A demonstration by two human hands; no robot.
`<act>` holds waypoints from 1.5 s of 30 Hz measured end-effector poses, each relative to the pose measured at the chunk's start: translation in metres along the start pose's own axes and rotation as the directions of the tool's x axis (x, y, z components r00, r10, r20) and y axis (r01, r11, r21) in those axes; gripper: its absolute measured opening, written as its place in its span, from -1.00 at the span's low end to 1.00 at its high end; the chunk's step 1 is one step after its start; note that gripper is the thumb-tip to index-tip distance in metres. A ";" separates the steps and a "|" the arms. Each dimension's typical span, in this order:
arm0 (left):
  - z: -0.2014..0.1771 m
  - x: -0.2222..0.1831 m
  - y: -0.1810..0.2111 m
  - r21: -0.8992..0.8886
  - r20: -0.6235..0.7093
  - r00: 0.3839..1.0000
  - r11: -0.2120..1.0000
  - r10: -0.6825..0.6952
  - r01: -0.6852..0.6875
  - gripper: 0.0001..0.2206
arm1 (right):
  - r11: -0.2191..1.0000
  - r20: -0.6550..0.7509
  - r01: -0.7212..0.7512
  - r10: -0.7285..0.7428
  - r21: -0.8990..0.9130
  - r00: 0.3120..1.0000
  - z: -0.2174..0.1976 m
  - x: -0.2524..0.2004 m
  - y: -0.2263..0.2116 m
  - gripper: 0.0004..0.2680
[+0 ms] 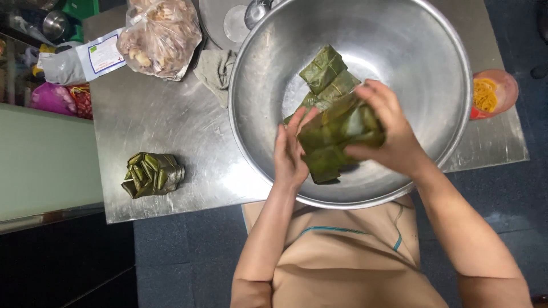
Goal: Organizing and inspecting leaf-wrapped food packets in a large metal bowl on a production floor.
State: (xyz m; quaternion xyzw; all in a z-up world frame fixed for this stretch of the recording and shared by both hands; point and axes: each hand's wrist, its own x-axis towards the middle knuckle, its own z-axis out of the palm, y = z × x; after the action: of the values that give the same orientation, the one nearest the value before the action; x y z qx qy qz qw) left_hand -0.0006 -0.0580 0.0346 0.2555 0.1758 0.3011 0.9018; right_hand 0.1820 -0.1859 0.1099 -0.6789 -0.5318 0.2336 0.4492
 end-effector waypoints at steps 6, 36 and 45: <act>-0.016 0.004 -0.045 -0.136 -0.248 0.967 0.990 -0.057 0.023 -0.46 | 0.942 -0.052 -0.291 0.286 -0.168 0.957 0.037 0.005 0.000 -0.21; -0.027 -0.004 -0.046 -0.493 0.272 0.937 0.805 -0.218 0.330 -0.34 | 0.996 0.233 0.043 -0.060 0.076 0.971 0.000 -0.022 -0.018 -0.35; -0.025 -0.005 -0.045 -0.530 0.318 0.924 0.768 -0.212 0.359 -0.35 | 0.977 -0.180 0.128 -0.096 0.173 0.979 0.006 -0.031 -0.030 -0.77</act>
State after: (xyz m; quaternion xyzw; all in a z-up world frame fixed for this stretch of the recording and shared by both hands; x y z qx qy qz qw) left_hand 0.0041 -0.0834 -0.0100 -0.0265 0.0025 0.1654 0.9859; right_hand 0.1513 -0.2119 0.1279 -0.6209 -0.5050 0.1969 0.5663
